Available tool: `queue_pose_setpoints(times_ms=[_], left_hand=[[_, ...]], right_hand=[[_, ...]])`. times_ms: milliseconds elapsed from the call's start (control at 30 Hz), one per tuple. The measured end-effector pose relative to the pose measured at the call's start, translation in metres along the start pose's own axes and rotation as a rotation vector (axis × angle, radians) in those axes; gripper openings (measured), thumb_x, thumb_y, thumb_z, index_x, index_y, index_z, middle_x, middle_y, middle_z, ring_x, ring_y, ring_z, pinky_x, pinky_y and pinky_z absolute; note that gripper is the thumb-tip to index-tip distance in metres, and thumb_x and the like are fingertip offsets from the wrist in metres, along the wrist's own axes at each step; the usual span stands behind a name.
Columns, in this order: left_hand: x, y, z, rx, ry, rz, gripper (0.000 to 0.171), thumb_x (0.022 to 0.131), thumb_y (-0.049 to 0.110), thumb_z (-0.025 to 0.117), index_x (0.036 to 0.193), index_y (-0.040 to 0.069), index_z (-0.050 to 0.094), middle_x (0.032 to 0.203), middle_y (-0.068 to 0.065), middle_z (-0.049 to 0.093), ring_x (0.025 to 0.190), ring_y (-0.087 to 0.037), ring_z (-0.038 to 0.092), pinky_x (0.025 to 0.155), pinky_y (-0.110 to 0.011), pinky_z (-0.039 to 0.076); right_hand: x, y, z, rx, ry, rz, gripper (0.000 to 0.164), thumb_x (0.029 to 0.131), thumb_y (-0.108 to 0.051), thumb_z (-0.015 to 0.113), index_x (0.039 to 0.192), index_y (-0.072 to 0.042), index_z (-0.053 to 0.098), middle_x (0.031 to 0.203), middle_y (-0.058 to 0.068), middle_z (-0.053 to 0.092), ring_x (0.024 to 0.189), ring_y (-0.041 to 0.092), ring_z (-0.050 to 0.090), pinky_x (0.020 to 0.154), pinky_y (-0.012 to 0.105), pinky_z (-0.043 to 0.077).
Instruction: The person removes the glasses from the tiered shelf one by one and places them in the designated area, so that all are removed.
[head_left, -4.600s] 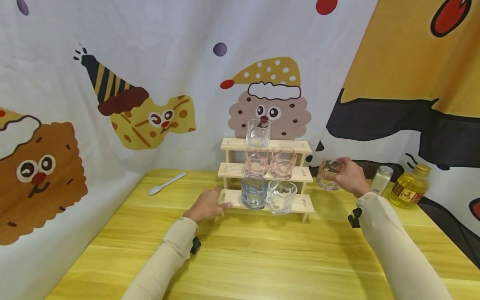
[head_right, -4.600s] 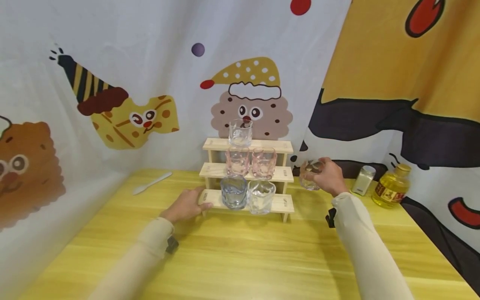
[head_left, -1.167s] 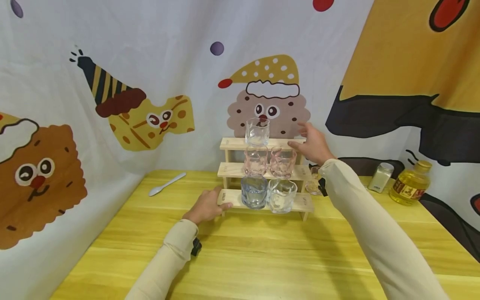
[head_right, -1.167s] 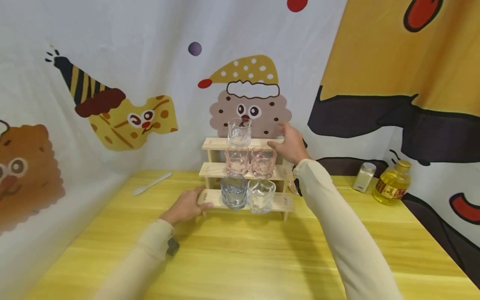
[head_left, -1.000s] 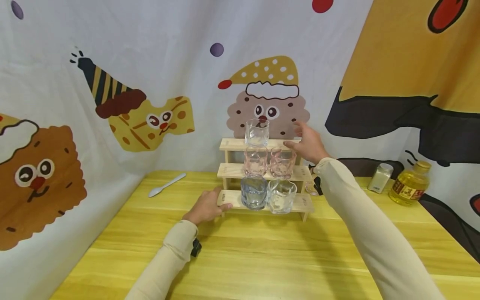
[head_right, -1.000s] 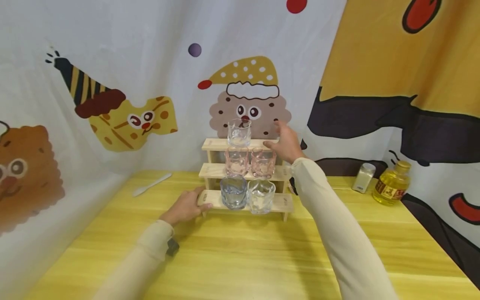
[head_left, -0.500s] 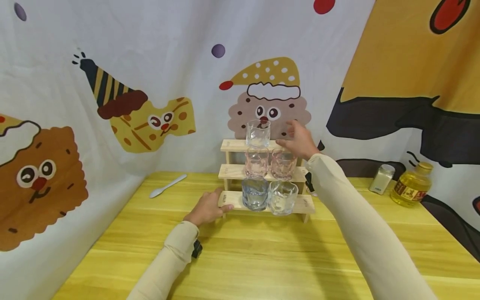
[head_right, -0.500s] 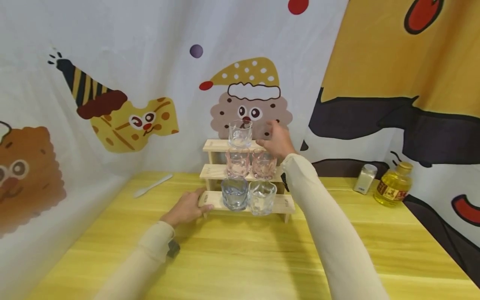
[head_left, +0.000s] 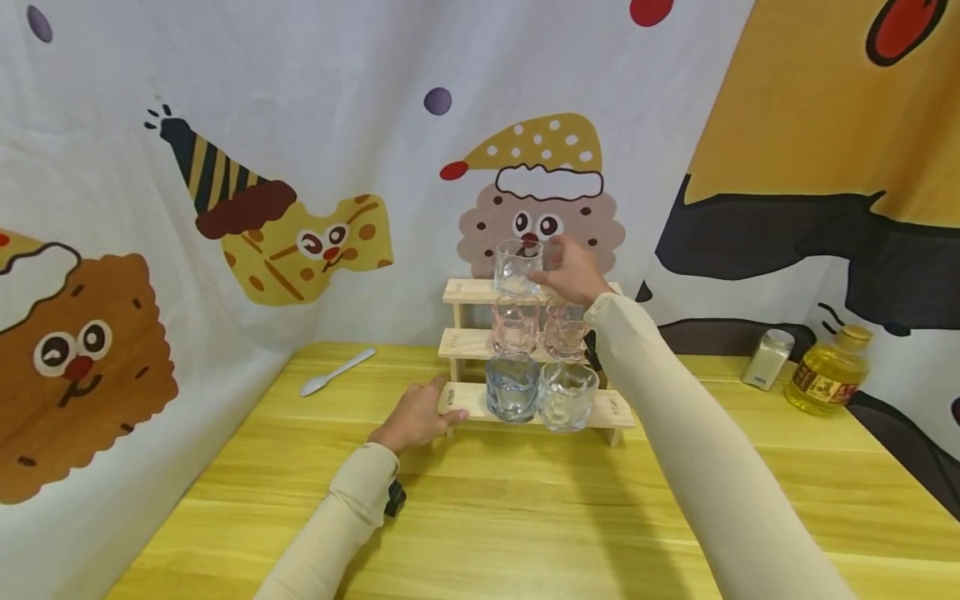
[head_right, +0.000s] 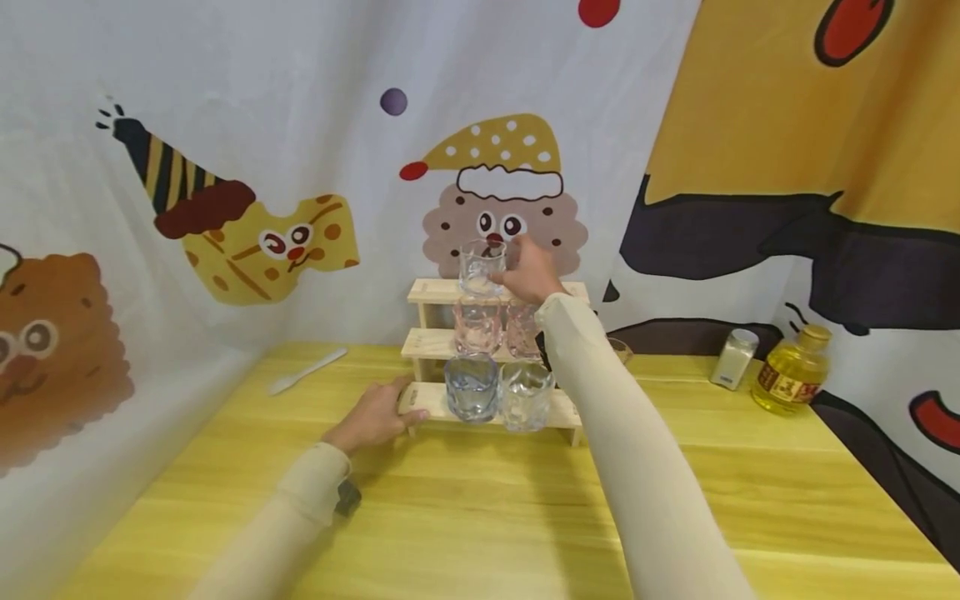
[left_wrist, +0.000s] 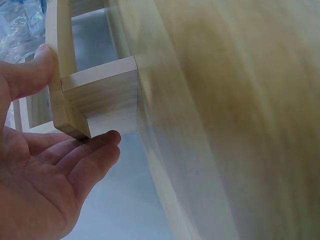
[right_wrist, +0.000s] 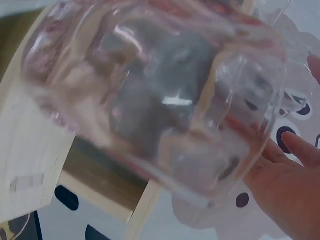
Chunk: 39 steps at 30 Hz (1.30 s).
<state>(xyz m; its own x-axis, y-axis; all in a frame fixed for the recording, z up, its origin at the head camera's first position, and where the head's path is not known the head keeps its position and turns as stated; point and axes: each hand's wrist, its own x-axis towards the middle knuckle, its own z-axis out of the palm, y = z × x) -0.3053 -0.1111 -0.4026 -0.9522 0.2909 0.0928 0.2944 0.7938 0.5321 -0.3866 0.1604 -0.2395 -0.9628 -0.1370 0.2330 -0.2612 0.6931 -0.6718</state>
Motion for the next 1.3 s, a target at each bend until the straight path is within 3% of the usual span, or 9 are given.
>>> queue_pose_setpoints(times_ms=[267, 533, 933, 1300], left_hand=[[-0.001, 0.000, 0.000, -0.022, -0.005, 0.002, 0.074, 0.092, 0.038, 0.073, 0.148, -0.002, 0.043, 0.079, -0.006, 0.062, 0.062, -0.017, 0.054, 0.056, -0.029, 0.044], [-0.001, 0.001, 0.000, -0.005, 0.003, 0.007, 0.075, 0.093, 0.038, 0.072, 0.148, -0.003, 0.042, 0.082, -0.007, 0.065, 0.062, -0.016, 0.053, 0.057, -0.028, 0.043], [-0.002, -0.001, 0.001, -0.012, -0.003, 0.014, 0.075, 0.093, 0.037, 0.071, 0.148, -0.005, 0.041, 0.086, -0.009, 0.068, 0.063, -0.014, 0.056, 0.063, -0.029, 0.046], [-0.002, -0.001, 0.000, -0.021, 0.006, 0.020, 0.075, 0.093, 0.037, 0.072, 0.147, -0.005, 0.042, 0.094, -0.014, 0.070, 0.068, -0.015, 0.057, 0.066, -0.031, 0.048]], right_hand=[[0.007, -0.010, 0.012, -0.020, -0.014, 0.030, 0.083, 0.092, -0.029, 0.072, 0.156, -0.001, 0.026, 0.134, 0.022, 0.050, 0.115, 0.035, 0.051, 0.097, 0.051, 0.046], [0.013, -0.015, 0.022, 0.064, 0.010, 0.092, 0.088, 0.092, -0.029, 0.072, 0.158, -0.006, 0.019, 0.163, 0.018, 0.031, 0.147, 0.040, 0.035, 0.117, 0.054, 0.035], [0.014, -0.014, 0.030, 0.249, 0.100, 0.125, 0.077, 0.090, -0.017, 0.075, 0.151, -0.007, 0.029, 0.162, 0.016, 0.032, 0.146, 0.036, 0.035, 0.118, 0.051, 0.035], [0.016, -0.015, 0.029, 0.264, 0.137, 0.097, 0.080, 0.089, -0.018, 0.077, 0.154, -0.010, 0.033, 0.159, 0.017, 0.037, 0.146, 0.035, 0.036, 0.116, 0.050, 0.038]])
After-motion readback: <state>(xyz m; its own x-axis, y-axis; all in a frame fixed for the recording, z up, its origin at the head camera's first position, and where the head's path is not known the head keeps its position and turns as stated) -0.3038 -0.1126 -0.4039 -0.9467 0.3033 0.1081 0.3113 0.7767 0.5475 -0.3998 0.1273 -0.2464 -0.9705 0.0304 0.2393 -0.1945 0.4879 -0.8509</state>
